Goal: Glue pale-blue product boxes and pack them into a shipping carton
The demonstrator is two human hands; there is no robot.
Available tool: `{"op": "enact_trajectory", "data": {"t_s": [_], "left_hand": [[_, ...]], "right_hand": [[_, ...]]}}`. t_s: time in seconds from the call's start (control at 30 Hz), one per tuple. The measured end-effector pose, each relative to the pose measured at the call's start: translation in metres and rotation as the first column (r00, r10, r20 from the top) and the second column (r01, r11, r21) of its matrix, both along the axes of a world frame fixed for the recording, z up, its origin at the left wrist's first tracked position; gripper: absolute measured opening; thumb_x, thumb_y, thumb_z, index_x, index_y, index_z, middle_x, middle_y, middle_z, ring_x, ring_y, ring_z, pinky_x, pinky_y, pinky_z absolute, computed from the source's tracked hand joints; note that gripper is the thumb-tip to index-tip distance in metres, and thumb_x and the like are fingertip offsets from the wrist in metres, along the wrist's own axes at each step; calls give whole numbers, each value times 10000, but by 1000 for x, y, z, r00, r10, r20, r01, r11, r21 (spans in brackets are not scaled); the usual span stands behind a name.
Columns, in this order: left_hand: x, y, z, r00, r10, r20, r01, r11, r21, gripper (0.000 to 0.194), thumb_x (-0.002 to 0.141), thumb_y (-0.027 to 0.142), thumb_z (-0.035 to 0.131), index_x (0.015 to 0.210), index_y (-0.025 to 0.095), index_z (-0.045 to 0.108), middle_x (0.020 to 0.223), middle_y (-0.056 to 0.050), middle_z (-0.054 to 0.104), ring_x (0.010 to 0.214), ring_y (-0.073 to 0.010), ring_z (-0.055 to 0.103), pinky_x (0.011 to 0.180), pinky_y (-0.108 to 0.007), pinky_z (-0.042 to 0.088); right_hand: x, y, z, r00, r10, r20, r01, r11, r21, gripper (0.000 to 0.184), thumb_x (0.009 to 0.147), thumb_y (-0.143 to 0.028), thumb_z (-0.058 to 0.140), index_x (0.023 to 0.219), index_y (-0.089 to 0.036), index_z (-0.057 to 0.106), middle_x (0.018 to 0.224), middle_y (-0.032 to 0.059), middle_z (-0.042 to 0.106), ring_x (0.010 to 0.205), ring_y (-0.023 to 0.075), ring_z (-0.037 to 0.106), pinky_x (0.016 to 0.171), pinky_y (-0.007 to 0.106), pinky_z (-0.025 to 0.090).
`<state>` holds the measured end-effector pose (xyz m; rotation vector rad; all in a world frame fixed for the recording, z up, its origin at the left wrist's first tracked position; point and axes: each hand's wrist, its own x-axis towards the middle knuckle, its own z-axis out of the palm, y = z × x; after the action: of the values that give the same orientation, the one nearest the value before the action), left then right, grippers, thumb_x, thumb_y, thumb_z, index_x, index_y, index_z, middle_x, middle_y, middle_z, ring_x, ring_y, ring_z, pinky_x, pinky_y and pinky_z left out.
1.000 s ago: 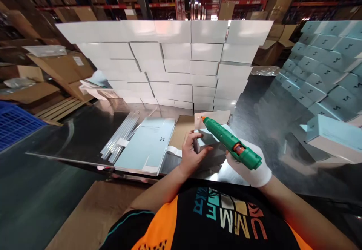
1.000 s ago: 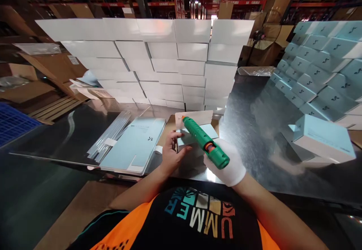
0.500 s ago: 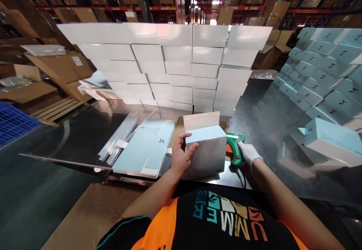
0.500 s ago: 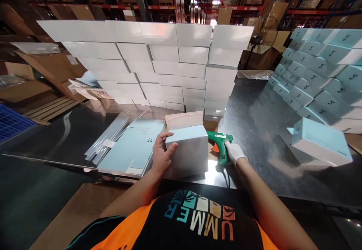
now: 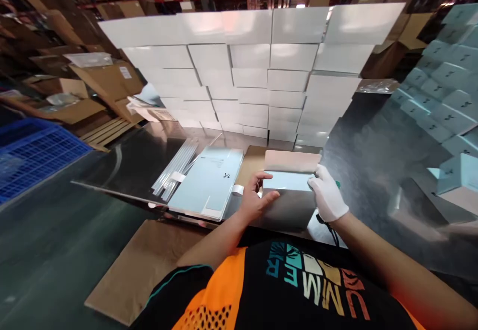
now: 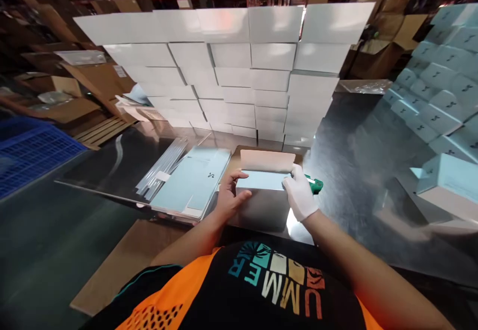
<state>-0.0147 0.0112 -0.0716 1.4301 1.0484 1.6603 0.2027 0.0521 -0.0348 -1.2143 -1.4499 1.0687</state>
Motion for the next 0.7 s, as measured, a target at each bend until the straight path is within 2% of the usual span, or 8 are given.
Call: {"op": "enact_trajectory", "data": {"t_s": [0.07,0.17,0.27,0.37,0.43,0.6,0.63,0.7], "left_hand": [[-3,3,-4,1000,1,8,-1,999,44,595,782,682,948,1042,221,676,1315,-130,660,1285,-304,668,1090,-417,527],[-6,10,-7,997,-14,77,2,987,161,561,806,556,985,1072,249,598,1280,-91,680,1306,-276,683,1125,-429,528],[-13,15,-2,995,-104,1,99,948,304,541,847,491,975,1232,293,650,1191,-47,712,1245,-252,715,1122,-433,553],[-24,17,12,941,-216,-260,303,881,364,376,948,484,880,1264,299,794,1259,-88,751,1343,-293,679,1174,-489,539],[-29,15,22,897,-260,-359,382,863,331,284,1014,507,792,1199,298,844,1259,-102,798,1371,-311,678,1202,-552,519],[-33,-2,32,894,-191,-405,309,918,250,328,1053,566,702,1052,287,872,1125,-102,862,1247,-322,758,1122,-600,572],[-33,-7,34,903,-180,-390,303,910,283,288,1050,531,720,1062,286,872,1106,-98,866,1215,-321,772,1083,-590,596],[-31,-13,36,928,-166,-334,285,892,351,183,1049,420,747,1119,298,864,1097,-82,869,1174,-307,790,1034,-552,625]], "right_hand": [[7,4,-8,999,44,-21,-43,998,53,299,910,-439,641,1137,-244,631,1054,46,741,966,228,712,849,350,612],[21,5,-18,984,177,32,-178,932,317,591,878,-649,827,1252,-236,629,1362,135,723,1266,304,707,1071,461,595],[31,-4,-20,954,251,162,-298,794,529,515,911,-478,889,1303,-251,643,1619,175,585,1512,320,580,1235,534,499],[35,-15,-9,921,313,231,-389,735,556,344,995,-228,781,1323,-291,697,1724,127,492,1574,294,528,1290,556,453],[34,-19,0,905,362,224,-425,739,523,332,1002,-175,752,1300,-321,750,1691,95,539,1542,282,565,1273,540,481],[27,-24,0,912,371,173,-409,819,402,193,1015,-293,758,1190,-310,835,1586,104,640,1507,295,596,1283,564,464],[27,-29,-5,920,359,158,-392,844,366,288,994,-369,790,1270,-294,817,1664,123,566,1553,314,548,1307,577,427],[29,-43,-18,935,337,113,-355,903,240,804,873,-536,893,1580,-253,637,1797,175,357,1631,360,436,1340,590,359]]}}
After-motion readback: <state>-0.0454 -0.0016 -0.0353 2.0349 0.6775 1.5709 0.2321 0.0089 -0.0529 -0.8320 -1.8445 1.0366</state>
